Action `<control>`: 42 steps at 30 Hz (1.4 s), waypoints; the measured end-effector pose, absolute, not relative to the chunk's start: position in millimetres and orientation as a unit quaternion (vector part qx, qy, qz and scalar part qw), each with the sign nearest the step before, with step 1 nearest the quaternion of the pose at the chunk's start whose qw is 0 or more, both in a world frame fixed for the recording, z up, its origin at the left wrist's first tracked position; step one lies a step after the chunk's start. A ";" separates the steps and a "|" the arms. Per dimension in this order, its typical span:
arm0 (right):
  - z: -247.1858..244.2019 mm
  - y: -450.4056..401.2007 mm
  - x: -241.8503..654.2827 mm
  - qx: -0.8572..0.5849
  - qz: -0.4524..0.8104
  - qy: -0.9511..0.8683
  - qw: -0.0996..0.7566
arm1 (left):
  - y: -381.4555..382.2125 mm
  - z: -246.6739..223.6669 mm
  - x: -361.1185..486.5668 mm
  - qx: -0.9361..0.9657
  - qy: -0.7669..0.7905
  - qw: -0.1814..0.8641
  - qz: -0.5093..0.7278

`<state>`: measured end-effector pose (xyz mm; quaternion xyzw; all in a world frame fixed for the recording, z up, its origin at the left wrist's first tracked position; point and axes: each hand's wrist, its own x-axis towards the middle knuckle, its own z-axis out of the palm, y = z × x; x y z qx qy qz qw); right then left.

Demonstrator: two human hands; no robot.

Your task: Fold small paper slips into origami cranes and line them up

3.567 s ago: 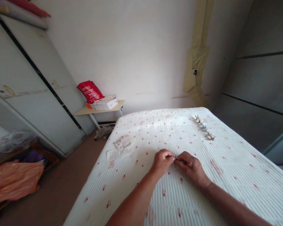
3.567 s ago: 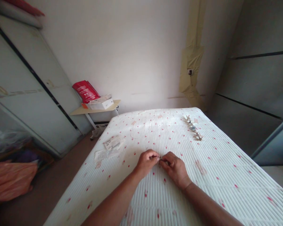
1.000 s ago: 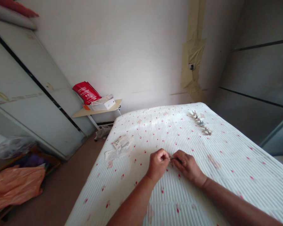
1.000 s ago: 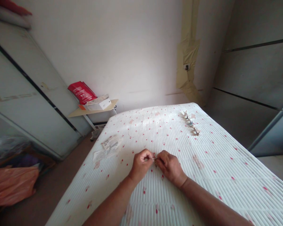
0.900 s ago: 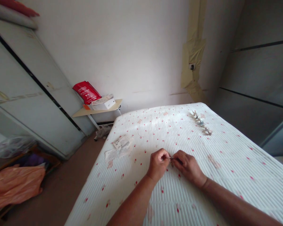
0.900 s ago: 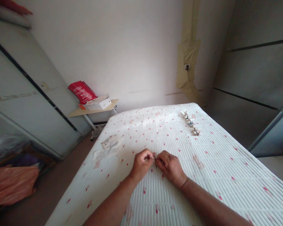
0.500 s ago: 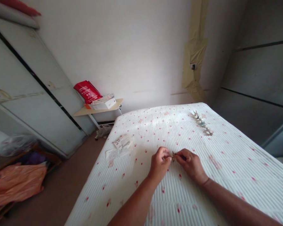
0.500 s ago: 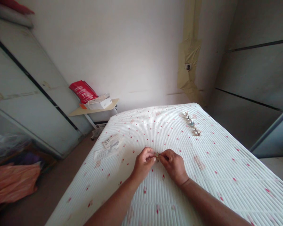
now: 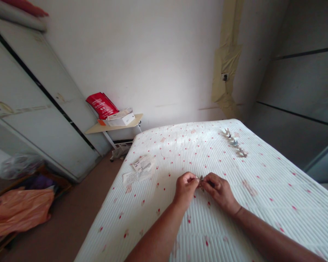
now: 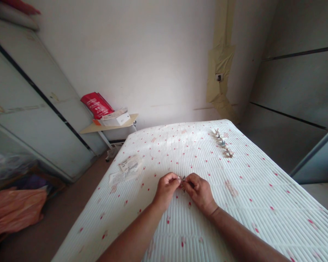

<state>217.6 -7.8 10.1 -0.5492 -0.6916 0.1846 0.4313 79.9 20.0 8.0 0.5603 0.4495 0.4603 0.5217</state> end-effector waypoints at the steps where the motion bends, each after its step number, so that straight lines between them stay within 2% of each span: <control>1: 9.3 -7.7 217.6 -0.549 0.182 -0.692 0.431 | 20.0 8.5 80.6 0.545 0.449 0.534 0.465; 7: 8.9 -7.6 217.3 -0.544 0.183 -0.694 0.434 | 18.9 12.6 82.9 0.487 0.446 0.584 0.472; 18: 8.1 -7.1 217.3 -0.539 0.181 -0.699 0.434 | 21.5 15.2 78.5 0.538 0.407 0.576 0.463; 27: 4.8 -5.9 219.3 -0.534 0.197 -0.700 0.431 | 22.0 19.3 64.6 0.735 0.371 0.390 0.412; 42: 7.8 -5.9 220.0 -0.535 0.202 -0.687 0.448 | 29.4 16.7 56.1 0.890 0.289 0.012 0.351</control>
